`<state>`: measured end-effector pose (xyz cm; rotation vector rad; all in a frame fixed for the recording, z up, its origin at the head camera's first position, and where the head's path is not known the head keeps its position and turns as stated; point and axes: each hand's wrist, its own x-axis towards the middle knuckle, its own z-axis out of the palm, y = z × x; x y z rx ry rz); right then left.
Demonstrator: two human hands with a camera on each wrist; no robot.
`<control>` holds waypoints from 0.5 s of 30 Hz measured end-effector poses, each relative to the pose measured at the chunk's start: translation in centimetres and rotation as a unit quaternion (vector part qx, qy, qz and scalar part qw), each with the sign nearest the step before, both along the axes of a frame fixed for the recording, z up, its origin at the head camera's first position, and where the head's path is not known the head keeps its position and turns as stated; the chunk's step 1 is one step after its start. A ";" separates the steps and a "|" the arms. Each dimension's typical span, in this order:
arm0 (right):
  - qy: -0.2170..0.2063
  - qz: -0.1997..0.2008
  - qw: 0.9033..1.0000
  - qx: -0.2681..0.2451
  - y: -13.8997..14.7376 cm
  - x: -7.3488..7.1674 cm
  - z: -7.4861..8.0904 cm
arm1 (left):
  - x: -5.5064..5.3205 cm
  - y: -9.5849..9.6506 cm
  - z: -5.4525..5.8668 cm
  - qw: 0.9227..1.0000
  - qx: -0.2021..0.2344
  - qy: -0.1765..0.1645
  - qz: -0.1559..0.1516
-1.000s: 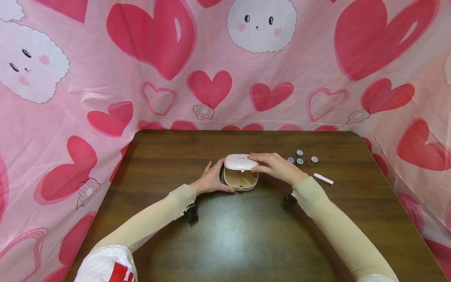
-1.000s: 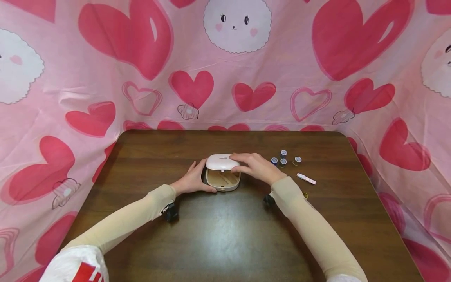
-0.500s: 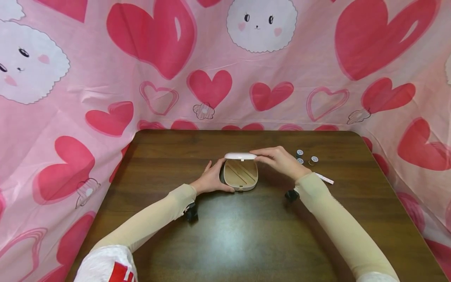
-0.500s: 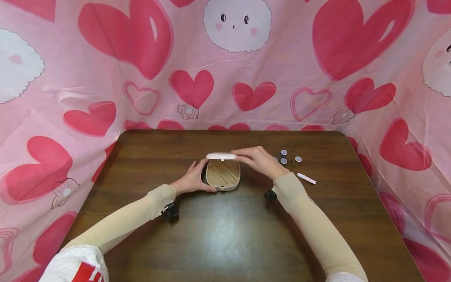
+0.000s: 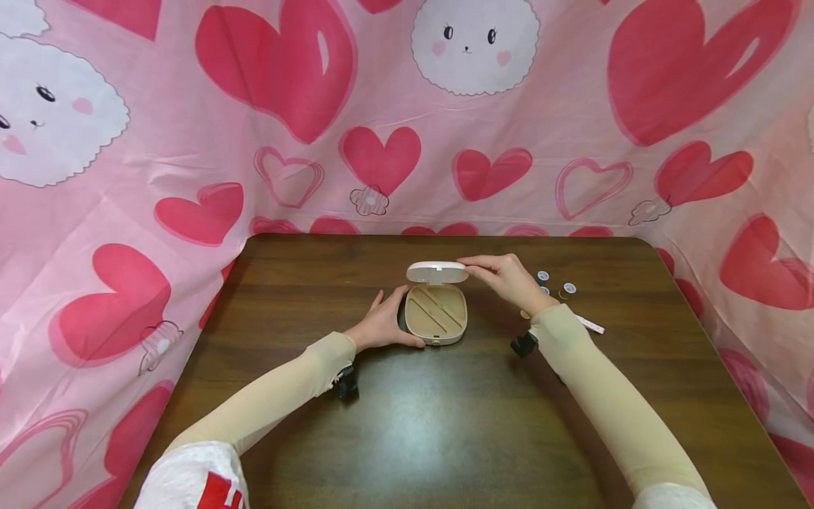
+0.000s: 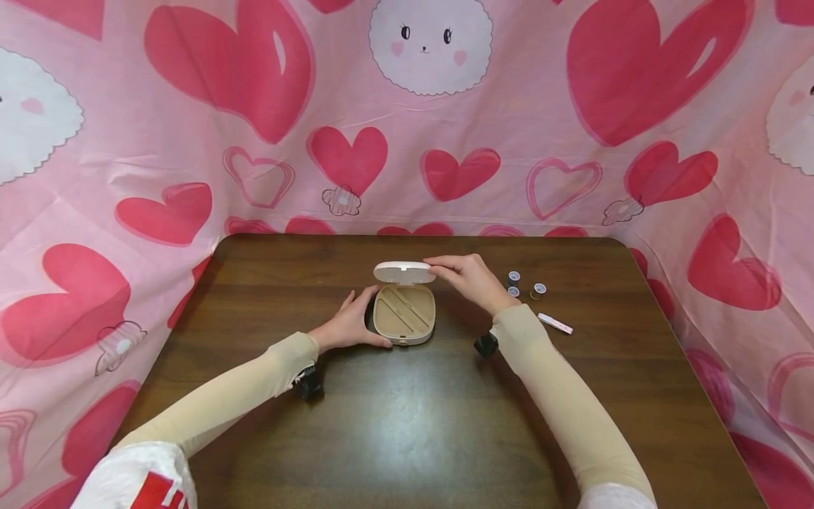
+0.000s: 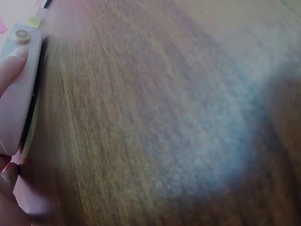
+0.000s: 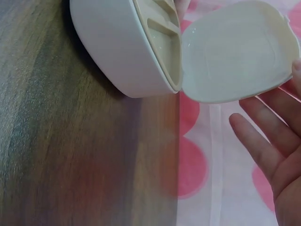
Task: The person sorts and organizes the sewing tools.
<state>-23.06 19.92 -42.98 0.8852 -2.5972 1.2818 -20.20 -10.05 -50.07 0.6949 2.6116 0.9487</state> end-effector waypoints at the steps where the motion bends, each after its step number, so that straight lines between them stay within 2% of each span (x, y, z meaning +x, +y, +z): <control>1: -0.003 -0.006 1.000 -0.005 0.0 -0.1 -0.1 | 0.0 0.0 0.0 1.000 0.001 0.001 0.000; 7: -0.027 -0.036 0.999 -0.024 -0.1 -0.6 -0.4 | 0.0 0.0 -0.1 1.000 0.001 0.005 -0.002; 15: -0.033 -0.062 0.996 -0.048 -0.4 -1.6 -0.9 | -0.1 -0.1 -0.3 1.000 0.013 0.013 -0.002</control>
